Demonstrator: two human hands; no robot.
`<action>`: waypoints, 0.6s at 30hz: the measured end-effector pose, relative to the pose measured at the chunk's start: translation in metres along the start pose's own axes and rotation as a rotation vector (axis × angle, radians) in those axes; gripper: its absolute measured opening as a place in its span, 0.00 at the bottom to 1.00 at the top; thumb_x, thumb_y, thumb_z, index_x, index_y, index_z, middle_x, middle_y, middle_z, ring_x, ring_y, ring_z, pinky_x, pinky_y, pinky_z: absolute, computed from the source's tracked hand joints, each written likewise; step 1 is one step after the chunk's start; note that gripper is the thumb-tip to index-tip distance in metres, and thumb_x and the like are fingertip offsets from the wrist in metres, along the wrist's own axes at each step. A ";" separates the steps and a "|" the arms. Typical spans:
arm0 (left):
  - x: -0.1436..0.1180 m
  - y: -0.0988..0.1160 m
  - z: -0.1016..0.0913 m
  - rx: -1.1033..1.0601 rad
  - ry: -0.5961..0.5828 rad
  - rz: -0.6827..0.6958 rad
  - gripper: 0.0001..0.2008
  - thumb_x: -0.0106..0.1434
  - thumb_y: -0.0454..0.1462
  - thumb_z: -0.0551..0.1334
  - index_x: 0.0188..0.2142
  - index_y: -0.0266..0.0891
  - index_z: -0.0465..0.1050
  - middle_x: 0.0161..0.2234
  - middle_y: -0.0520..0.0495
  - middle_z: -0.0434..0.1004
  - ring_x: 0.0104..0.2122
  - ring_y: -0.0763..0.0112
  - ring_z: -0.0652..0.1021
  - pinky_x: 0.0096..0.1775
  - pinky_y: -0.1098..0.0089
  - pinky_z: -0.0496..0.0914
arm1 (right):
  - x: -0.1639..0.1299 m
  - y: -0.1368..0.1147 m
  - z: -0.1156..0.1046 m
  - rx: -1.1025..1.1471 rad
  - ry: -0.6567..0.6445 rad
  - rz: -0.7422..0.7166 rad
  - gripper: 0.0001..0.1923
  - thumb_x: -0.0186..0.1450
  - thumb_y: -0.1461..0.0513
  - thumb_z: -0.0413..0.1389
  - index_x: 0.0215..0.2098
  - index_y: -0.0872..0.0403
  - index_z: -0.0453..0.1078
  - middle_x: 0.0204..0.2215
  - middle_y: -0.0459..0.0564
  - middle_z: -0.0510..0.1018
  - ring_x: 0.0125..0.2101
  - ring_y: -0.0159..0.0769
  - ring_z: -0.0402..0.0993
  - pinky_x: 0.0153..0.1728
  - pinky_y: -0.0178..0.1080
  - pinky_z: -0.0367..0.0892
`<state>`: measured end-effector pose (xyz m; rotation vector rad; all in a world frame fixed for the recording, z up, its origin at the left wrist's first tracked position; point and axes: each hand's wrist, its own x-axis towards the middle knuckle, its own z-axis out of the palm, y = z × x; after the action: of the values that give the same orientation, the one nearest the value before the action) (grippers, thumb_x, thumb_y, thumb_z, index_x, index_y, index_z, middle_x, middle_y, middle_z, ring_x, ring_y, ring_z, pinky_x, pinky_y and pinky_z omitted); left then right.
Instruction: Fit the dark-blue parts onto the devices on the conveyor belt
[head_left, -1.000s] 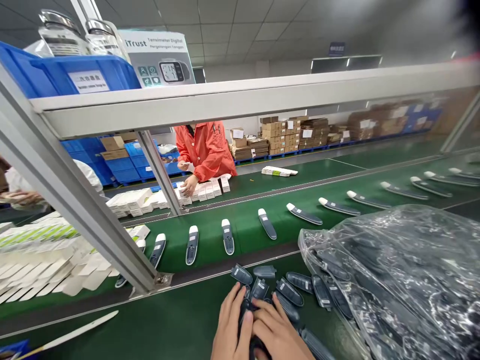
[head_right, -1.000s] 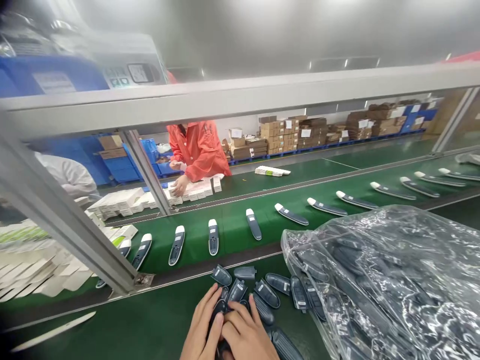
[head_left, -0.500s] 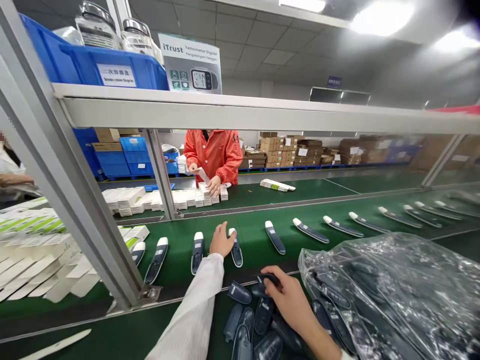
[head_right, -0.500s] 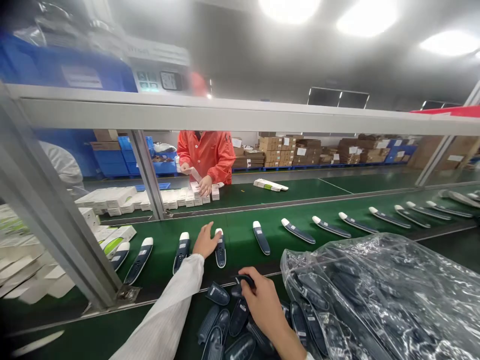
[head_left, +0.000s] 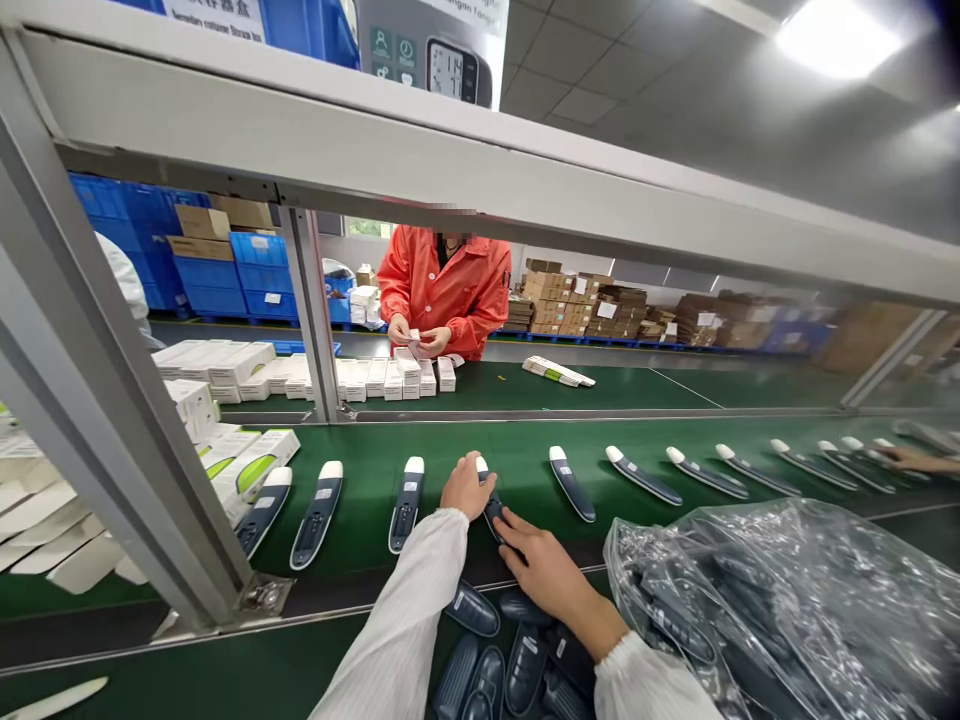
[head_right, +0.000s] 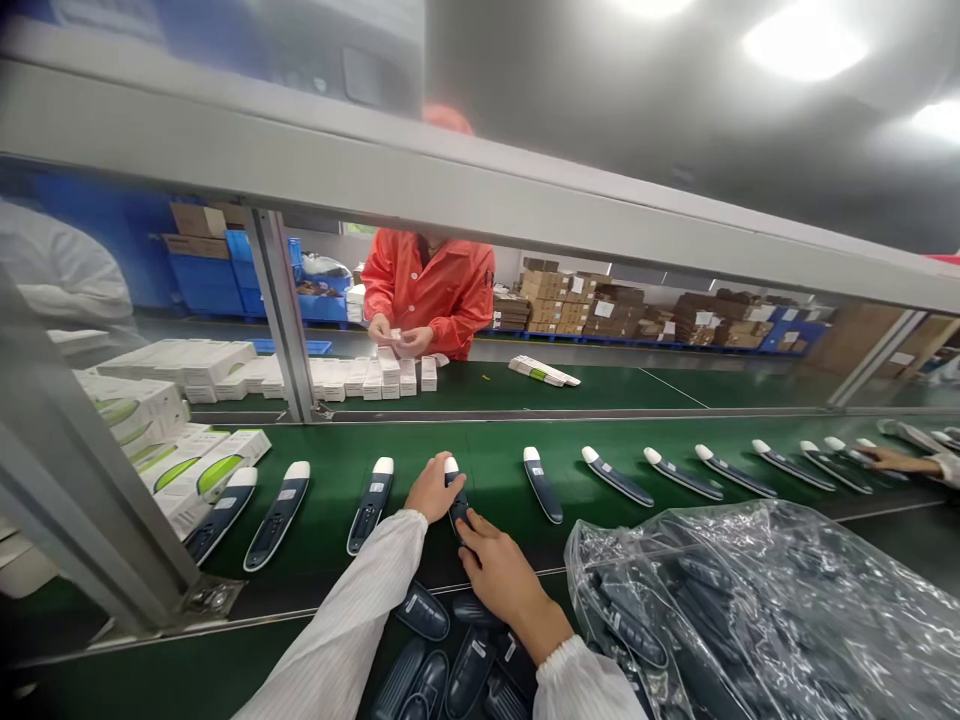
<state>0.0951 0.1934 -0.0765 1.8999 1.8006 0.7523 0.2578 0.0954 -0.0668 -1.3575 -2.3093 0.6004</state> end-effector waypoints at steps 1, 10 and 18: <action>0.000 0.001 0.003 -0.002 0.000 0.006 0.23 0.67 0.45 0.54 0.59 0.40 0.59 0.55 0.39 0.69 0.53 0.58 0.72 0.51 0.65 0.67 | 0.001 0.003 -0.002 -0.020 -0.007 -0.003 0.24 0.69 0.63 0.48 0.63 0.55 0.64 0.65 0.58 0.62 0.64 0.42 0.59 0.63 0.44 0.57; -0.007 0.016 -0.014 -0.021 0.122 0.121 0.33 0.69 0.45 0.52 0.69 0.36 0.45 0.66 0.36 0.56 0.62 0.54 0.63 0.58 0.60 0.62 | -0.026 -0.005 -0.019 -0.334 0.085 -0.030 0.22 0.71 0.62 0.50 0.62 0.55 0.65 0.60 0.57 0.70 0.57 0.48 0.69 0.56 0.50 0.68; -0.003 -0.015 -0.062 0.162 0.004 -0.062 0.27 0.66 0.43 0.54 0.64 0.44 0.60 0.64 0.41 0.63 0.62 0.47 0.63 0.53 0.54 0.66 | -0.058 -0.031 -0.027 -0.554 -0.162 -0.195 0.13 0.66 0.60 0.59 0.49 0.49 0.73 0.40 0.49 0.79 0.39 0.44 0.78 0.36 0.41 0.73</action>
<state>0.0442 0.1877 -0.0391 1.9329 1.9669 0.6056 0.2765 0.0349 -0.0339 -1.3100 -2.8321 -0.0015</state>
